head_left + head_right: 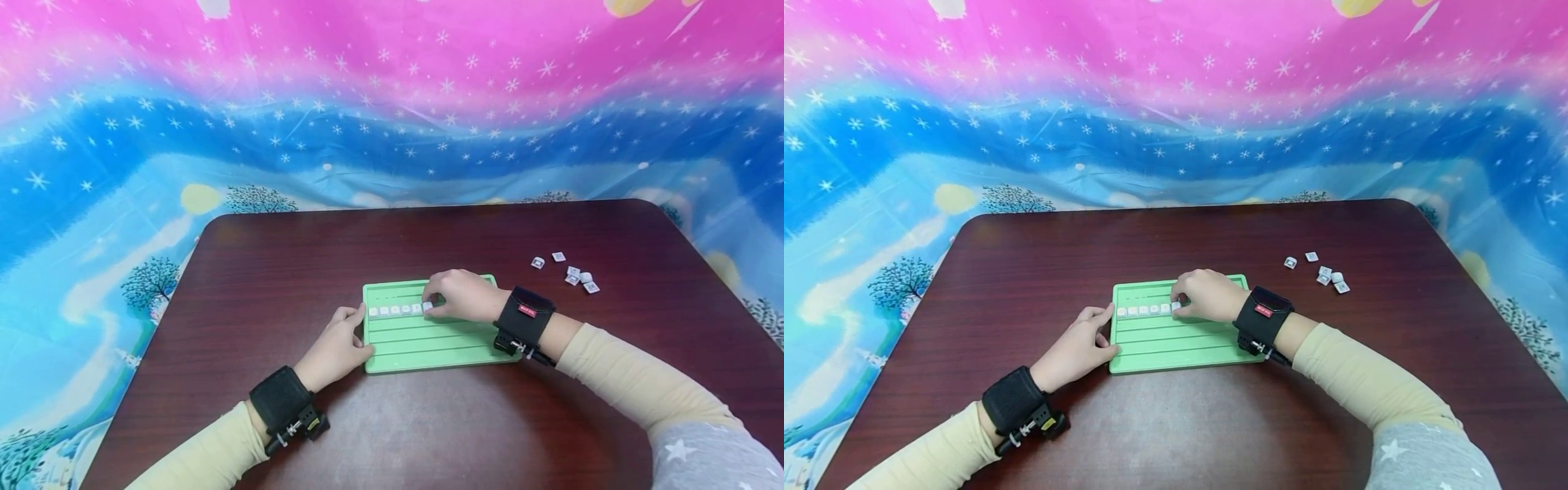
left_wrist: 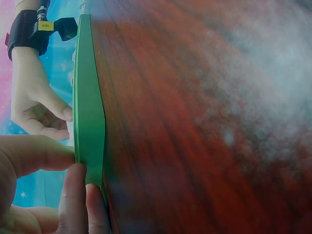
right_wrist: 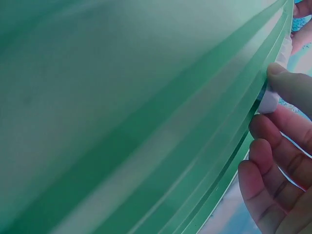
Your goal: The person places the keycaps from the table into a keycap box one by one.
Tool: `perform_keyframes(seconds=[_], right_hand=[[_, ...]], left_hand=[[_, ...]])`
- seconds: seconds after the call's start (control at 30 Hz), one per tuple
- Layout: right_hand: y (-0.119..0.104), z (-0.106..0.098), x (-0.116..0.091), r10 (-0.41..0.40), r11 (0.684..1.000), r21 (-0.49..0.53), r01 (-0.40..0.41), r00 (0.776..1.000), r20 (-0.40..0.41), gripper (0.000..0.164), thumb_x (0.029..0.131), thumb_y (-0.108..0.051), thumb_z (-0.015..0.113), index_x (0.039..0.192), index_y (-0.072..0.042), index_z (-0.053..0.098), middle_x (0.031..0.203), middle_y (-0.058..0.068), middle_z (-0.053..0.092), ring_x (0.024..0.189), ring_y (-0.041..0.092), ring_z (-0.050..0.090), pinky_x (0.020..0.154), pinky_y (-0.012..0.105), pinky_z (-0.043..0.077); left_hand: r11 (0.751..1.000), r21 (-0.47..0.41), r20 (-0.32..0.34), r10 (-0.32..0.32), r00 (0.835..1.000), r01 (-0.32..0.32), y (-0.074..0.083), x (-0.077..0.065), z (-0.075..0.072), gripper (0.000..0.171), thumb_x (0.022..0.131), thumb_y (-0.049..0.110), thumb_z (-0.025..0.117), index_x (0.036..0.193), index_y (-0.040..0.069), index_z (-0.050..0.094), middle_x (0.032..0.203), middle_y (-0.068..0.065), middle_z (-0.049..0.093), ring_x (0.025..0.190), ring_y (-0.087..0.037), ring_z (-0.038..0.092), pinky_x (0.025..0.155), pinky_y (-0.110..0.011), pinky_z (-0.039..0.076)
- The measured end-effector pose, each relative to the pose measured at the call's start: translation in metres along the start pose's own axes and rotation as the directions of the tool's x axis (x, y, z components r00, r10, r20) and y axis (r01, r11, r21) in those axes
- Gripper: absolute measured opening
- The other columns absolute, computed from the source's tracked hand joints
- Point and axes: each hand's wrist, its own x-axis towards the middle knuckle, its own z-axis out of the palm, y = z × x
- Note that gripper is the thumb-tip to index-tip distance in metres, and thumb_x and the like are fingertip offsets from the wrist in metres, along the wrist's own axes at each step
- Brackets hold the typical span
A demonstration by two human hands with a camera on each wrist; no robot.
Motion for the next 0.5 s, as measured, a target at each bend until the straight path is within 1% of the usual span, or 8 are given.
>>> perform_keyframes(seconds=[0.2, 0.4, 0.5], right_hand=[[0.0015, -0.0023, -0.0024, 0.011, 1.000, 0.026, -0.011, 1.000, 0.009, 0.015, 0.090, -0.017, 0.080, 0.104, -0.010, 0.080, 0.094, -0.004, 0.070, 0.079, 0.008, 0.060, 0.073, 0.028, 0.050], [0.0019, -0.0026, -0.0021, 0.007, 1.000, 0.027, -0.007, 1.000, 0.009, 0.014, 0.091, -0.017, 0.079, 0.103, -0.009, 0.081, 0.093, -0.004, 0.071, 0.079, 0.008, 0.060, 0.074, 0.028, 0.051], [0.0018, -0.0019, -0.0012, 0.004, 1.000, 0.022, -0.004, 1.000, 0.007, 0.013, 0.091, -0.017, 0.079, 0.102, -0.010, 0.081, 0.092, -0.004, 0.071, 0.079, 0.007, 0.061, 0.074, 0.028, 0.051]], left_hand=[[1.000, -0.009, -0.001, 0.001, 1.000, -0.001, -0.0001, 0.0006, -0.0004, 0.079, 0.088, 0.002, 0.074, 0.155, -0.010, 0.032, 0.145, -0.023, 0.042, 0.078, -0.009, 0.057, 0.070, -0.026, 0.049], [1.000, -0.003, 0.001, -0.014, 1.000, 0.014, -0.0006, 0.0010, -0.0004, 0.080, 0.089, 0.004, 0.073, 0.156, -0.008, 0.032, 0.147, -0.021, 0.041, 0.079, -0.008, 0.057, 0.070, -0.026, 0.049], [1.000, -0.003, -0.001, -0.011, 1.000, 0.011, -0.0006, 0.0012, -0.0006, 0.080, 0.089, 0.004, 0.073, 0.156, -0.009, 0.032, 0.146, -0.021, 0.042, 0.079, -0.008, 0.057, 0.071, -0.027, 0.049]])
